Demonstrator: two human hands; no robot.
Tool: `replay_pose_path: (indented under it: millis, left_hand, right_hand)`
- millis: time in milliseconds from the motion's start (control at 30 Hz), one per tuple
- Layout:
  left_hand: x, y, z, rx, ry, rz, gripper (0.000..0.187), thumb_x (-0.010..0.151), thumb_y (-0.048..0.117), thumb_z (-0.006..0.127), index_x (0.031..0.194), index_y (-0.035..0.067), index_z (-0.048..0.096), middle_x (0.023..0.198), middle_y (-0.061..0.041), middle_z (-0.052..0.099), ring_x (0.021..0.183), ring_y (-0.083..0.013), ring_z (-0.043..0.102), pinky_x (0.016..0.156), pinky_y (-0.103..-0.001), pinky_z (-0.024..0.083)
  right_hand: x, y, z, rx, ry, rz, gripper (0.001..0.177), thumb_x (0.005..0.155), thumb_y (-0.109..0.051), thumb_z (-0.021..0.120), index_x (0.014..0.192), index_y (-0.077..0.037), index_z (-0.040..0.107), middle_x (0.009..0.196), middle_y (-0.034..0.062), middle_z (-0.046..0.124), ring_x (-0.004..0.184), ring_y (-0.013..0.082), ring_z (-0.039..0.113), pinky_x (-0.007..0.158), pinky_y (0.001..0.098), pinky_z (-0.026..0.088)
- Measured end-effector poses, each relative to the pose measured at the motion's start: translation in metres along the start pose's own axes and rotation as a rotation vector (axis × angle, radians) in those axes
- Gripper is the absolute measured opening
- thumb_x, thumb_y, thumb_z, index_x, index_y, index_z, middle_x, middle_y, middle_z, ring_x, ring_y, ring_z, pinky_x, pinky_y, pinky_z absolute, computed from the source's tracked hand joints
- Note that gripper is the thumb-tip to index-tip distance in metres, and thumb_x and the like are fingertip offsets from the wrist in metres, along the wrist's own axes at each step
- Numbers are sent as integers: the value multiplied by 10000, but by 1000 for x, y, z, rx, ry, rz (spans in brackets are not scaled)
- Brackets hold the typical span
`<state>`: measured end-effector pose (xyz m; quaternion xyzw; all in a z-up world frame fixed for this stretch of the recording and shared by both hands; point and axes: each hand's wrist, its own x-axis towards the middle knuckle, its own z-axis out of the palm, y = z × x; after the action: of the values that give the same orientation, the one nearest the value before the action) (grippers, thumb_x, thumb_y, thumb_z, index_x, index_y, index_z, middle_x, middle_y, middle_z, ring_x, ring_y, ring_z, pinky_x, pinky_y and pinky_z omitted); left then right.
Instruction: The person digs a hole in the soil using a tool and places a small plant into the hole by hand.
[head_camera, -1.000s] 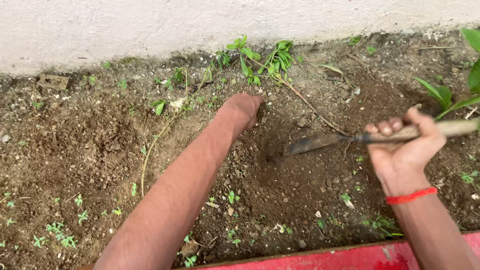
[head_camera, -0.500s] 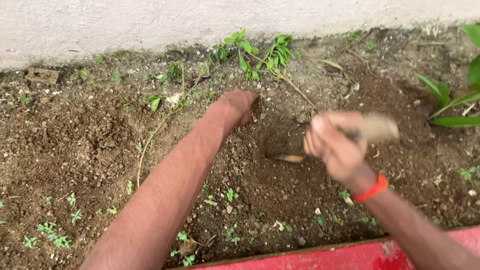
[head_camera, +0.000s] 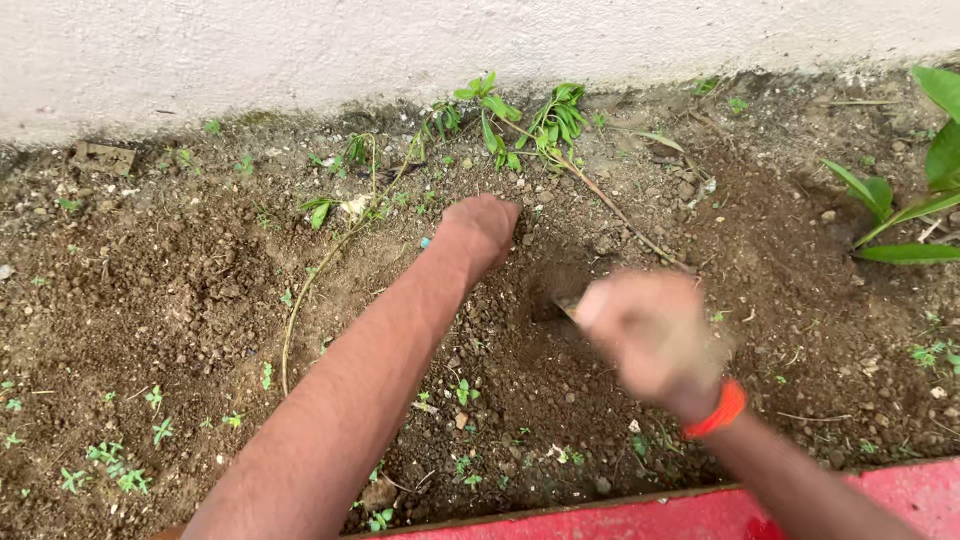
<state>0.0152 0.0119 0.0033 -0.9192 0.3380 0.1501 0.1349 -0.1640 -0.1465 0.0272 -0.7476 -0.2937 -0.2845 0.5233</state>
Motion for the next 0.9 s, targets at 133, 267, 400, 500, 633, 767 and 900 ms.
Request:
replay_pose_path:
  millis: [133, 267, 400, 500, 633, 767, 900]
  left_hand:
    - [2, 22, -6, 30, 5, -122, 318, 1009, 217, 612, 1285, 63, 573, 1030, -167, 650, 901, -246, 696, 840, -446, 578]
    - [11, 22, -13, -103, 72, -111, 309, 1089, 119, 457, 1374, 37, 544, 1143, -136, 687, 985, -193, 687, 854, -352, 613]
    - [19, 19, -9, -151, 56, 9, 583, 1008, -13, 499, 1554, 74, 318, 1402, -185, 503, 1062, -263, 658, 858, -367, 618]
    - [16, 24, 3, -124, 10, 46, 614, 975, -30, 532, 1542, 71, 319, 1556, -196, 359, 1129, -246, 630, 841, -317, 632]
    - [17, 14, 12, -80, 40, 105, 638, 994, 39, 561, 1579, 88, 310, 1538, -127, 455, 1208, -194, 608, 911, -282, 590]
    - [19, 12, 12, 444, 131, 215, 641, 894, 75, 632, 1478, 140, 375, 1513, -100, 436, 1222, -224, 556, 985, -305, 503]
    - [17, 15, 7, -216, 138, 51, 648, 895, -9, 637, 1496, 126, 438, 1264, -110, 653, 1043, -246, 677, 893, -324, 585]
  right_hand:
    - [50, 1, -52, 560, 207, 301, 442, 1067, -349, 448, 690, -147, 334, 489, -10, 299, 399, 114, 266, 377, 302, 280]
    - [53, -1, -71, 647, 114, 271, 524, 1125, -428, 446, 691, -161, 320, 497, -27, 261, 431, 85, 230, 425, 274, 258]
    - [-1, 17, -22, 585, 235, 388, 297, 1015, -171, 516, 738, -115, 423, 599, -19, 363, 470, 118, 318, 482, 347, 310]
    - [-26, 36, 8, 367, 224, -81, 209, 940, -85, 568, 745, -79, 492, 659, 16, 474, 527, 126, 454, 429, 274, 420]
    - [-70, -18, 27, 137, -30, -91, 218, 885, -55, 601, 693, -103, 508, 566, -3, 454, 502, 148, 481, 487, 328, 430]
    - [-66, -13, 37, -25, -384, -222, 347, 909, -84, 722, 651, -119, 493, 543, -1, 447, 459, 176, 426, 471, 346, 365]
    - [-36, 7, 15, -118, -100, -79, 218, 923, -49, 644, 728, -137, 604, 651, -18, 635, 562, 135, 646, 525, 276, 518]
